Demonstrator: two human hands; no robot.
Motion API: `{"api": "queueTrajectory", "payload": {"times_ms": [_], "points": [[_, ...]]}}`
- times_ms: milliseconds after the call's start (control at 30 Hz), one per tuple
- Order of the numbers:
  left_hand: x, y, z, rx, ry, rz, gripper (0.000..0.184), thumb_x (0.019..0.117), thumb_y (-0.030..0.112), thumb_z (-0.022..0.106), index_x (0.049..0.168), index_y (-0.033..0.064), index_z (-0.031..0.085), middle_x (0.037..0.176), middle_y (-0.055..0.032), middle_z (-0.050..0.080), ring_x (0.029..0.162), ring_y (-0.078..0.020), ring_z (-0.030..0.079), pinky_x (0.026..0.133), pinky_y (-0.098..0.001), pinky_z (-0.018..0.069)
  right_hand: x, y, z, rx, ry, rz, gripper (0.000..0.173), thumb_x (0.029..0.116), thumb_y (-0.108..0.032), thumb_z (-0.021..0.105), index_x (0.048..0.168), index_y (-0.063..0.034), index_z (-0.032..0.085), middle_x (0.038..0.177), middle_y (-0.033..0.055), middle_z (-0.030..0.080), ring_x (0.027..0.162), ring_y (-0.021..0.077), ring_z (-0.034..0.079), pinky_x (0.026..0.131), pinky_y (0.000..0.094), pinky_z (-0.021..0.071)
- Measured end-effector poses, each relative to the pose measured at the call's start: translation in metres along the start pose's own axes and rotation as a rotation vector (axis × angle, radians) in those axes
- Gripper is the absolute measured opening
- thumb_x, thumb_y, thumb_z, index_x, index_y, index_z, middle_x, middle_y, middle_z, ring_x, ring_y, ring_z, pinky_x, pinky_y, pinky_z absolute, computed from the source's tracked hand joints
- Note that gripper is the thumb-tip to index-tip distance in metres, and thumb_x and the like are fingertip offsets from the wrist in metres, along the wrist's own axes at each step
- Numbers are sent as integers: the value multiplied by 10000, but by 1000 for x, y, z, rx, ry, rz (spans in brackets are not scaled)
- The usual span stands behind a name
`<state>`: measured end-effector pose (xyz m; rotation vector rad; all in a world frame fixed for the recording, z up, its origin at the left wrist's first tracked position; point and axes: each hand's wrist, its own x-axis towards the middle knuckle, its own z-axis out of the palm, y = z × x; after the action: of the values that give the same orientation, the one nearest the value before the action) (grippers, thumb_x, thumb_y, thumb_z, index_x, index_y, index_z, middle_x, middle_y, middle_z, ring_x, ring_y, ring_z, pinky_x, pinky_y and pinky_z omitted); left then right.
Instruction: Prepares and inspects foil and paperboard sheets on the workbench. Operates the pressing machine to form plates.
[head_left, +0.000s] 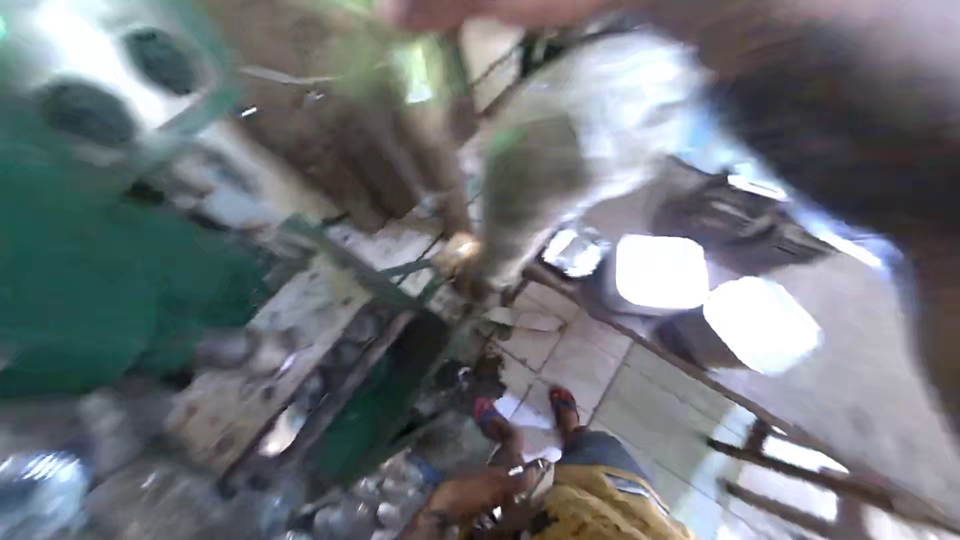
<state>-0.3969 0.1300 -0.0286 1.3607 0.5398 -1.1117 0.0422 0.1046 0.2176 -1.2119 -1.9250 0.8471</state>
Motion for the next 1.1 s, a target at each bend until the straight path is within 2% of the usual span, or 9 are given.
{"api": "queueTrajectory", "payload": {"times_ms": [67, 100, 167, 300, 400, 533, 867, 967, 1100], "points": [[28, 39, 16, 176, -99, 48, 445, 1036, 407, 569, 1166, -14, 629, 950, -68, 664, 829, -114, 616, 815, -347, 536, 52, -70, 63, -212, 89, 324, 257, 1030, -363, 604, 1160, -182, 732, 953, -77, 703, 821, -27, 630, 748, 206, 531], [43, 49, 17, 217, -127, 119, 419, 1016, 375, 609, 1126, -27, 646, 919, -71, 672, 811, -117, 626, 807, -354, 545, 47, -86, 76, -259, 0, 373, 292, 1023, -367, 623, 1224, -177, 717, 971, -49, 713, 836, 14, 641, 774, 245, 548], [63, 64, 7, 285, -61, 307, 334, 985, 295, 661, 1046, -30, 708, 888, -87, 701, 800, -134, 655, 797, -365, 560, -39, -108, 110, -311, -112, 490, 342, 957, -363, 712, 1234, -165, 676, 1049, 10, 696, 969, 139, 651, 898, 385, 533], [62, 136, -46, 410, 337, 388, 415, 955, 209, 707, 1303, -9, 647, 1186, -195, 696, 1090, -267, 681, 1005, -472, 535, -269, -70, 224, -44, -259, 903, 797, 894, -346, 793, 1516, 2, 438, 1485, 265, 498, 1375, 448, 470, 1134, 653, 338], [76, 227, -73, 600, 474, 287, 458, 996, 285, 675, 1349, 4, 598, 1223, -217, 665, 1123, -318, 657, 1022, -517, 505, -395, -9, 339, -12, -315, 1420, 1044, 828, -343, 855, 1637, -111, 237, 1672, 173, 279, 1514, 406, 311, 1129, 656, 354], [149, 311, -114, 845, 609, 275, 500, 951, 450, 705, 1254, 54, 665, 1141, -183, 707, 1059, -353, 686, 948, -630, 524, -493, 70, 441, 5, -165, 1554, 1069, 790, -255, 881, 1639, -132, 242, 1700, 130, 227, 1541, 394, 257, 1116, 703, 338], [222, 344, -129, 1135, 590, 143, 621, 891, 492, 726, 1358, 98, 612, 1194, -229, 683, 1122, -446, 643, 931, -706, 473, -417, 53, 414, 208, 178, 1706, 750, 953, -366, 720, 1545, -29, 406, 1582, 216, 414, 1485, 401, 358, 1170, 657, 293], [219, 346, -135, 1111, 576, 188, 593, 915, 494, 702, 1364, 114, 626, 1219, -227, 681, 1143, -442, 644, 941, -701, 480, -347, 9, 364, 307, 513, 1407, 581, 999, -355, 668, 1458, -22, 542, 1456, 248, 543, 1388, 386, 490, 1182, 533, 363], [226, 337, -153, 1139, 543, 235, 576, 891, 480, 747, 1308, 94, 648, 1137, -248, 693, 1062, -475, 657, 878, -742, 481, -317, -13, 280, -454, 929, 1052, 404, 988, -369, 647, 1103, 8, 731, 1013, 176, 737, 970, 298, 719, 914, 462, 579]]}}
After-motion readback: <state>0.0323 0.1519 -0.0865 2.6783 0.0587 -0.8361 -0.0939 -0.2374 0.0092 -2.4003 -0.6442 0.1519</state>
